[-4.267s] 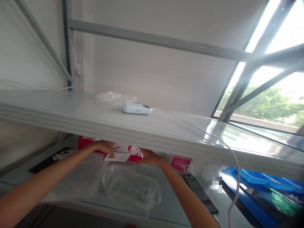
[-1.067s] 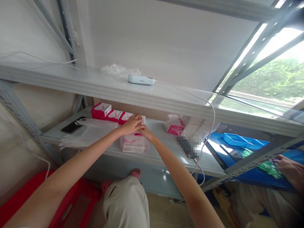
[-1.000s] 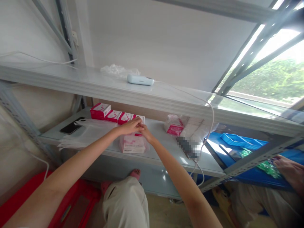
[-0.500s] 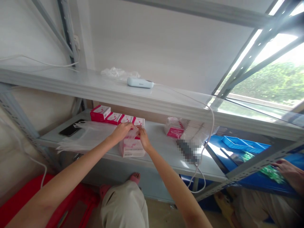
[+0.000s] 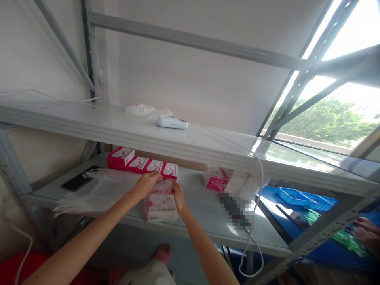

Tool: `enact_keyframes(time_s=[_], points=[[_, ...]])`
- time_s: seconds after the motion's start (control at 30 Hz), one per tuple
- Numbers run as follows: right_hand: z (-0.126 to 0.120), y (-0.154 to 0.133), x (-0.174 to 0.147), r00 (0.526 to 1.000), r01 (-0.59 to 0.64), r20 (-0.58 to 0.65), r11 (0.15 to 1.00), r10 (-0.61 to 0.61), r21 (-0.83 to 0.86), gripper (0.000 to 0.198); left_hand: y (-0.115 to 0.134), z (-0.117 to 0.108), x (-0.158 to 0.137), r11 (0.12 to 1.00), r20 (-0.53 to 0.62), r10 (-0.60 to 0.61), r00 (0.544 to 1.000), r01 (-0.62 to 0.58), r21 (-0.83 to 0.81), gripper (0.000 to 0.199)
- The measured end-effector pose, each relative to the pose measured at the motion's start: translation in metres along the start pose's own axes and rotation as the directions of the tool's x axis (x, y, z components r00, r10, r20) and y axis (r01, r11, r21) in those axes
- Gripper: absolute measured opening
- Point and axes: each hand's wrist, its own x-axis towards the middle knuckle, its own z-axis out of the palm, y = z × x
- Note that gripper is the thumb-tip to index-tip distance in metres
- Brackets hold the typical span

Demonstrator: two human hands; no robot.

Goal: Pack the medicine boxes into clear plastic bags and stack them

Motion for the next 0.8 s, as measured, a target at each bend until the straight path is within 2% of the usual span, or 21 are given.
enact_keyframes(time_s=[0.07, 0.13, 0.23, 0.33, 0.43, 0.5, 0.6, 0.7, 0.73, 0.8], points=[[0.001, 0.0, 0.0, 0.999, -0.01, -0.048, 0.999, 0.013, 0.049, 0.059, -0.002, 0.003, 0.003, 0.994, -0.033, -0.054, 0.998, 0.051, -0.098, 0.021], [0.002, -0.004, -0.002, 1.0, 0.013, -0.021, 0.999, -0.012, 0.052, 0.059, -0.005, 0.01, 0.007, 0.966, 0.006, -0.111, 0.994, 0.109, -0.234, 0.026], [0.004, -0.009, -0.005, 0.998, 0.051, -0.027, 0.999, -0.051, 0.002, 0.055, -0.013, 0.02, 0.012, 0.895, 0.067, -0.186, 0.98, 0.198, -0.401, 0.02], [0.003, -0.008, -0.008, 0.992, 0.079, -0.096, 0.996, -0.082, -0.028, 0.047, -0.017, 0.023, 0.013, 0.842, -0.01, -0.282, 0.959, 0.243, -0.482, 0.019], [0.001, -0.001, -0.006, 0.983, 0.063, -0.173, 0.998, -0.067, -0.028, 0.043, -0.017, 0.019, 0.011, 0.885, -0.077, -0.25, 0.965, 0.196, -0.422, 0.017], [0.002, 0.003, -0.003, 0.979, 0.051, -0.199, 0.999, -0.051, -0.004, 0.044, -0.014, 0.016, 0.008, 0.911, -0.035, -0.186, 0.982, 0.159, -0.381, 0.017], [0.005, 0.001, 0.001, 0.985, 0.105, -0.146, 0.991, -0.092, 0.085, 0.041, -0.008, 0.021, 0.002, 0.926, 0.042, -0.16, 0.986, 0.164, -0.341, 0.026], [0.005, -0.006, 0.003, 0.984, 0.173, -0.07, 0.969, -0.163, 0.176, 0.04, 0.0, 0.036, -0.007, 0.965, 0.032, -0.201, 0.979, 0.204, -0.163, 0.052], [0.002, -0.007, 0.003, 0.984, 0.179, -0.046, 0.965, -0.174, 0.189, 0.041, 0.001, 0.042, -0.01, 0.973, 0.041, -0.201, 0.979, 0.204, -0.107, 0.051], [-0.007, -0.006, 0.001, 0.984, 0.176, -0.001, 0.965, -0.179, 0.193, 0.047, 0.002, 0.051, -0.014, 0.979, 0.069, -0.187, 0.98, 0.191, -0.065, 0.034]])
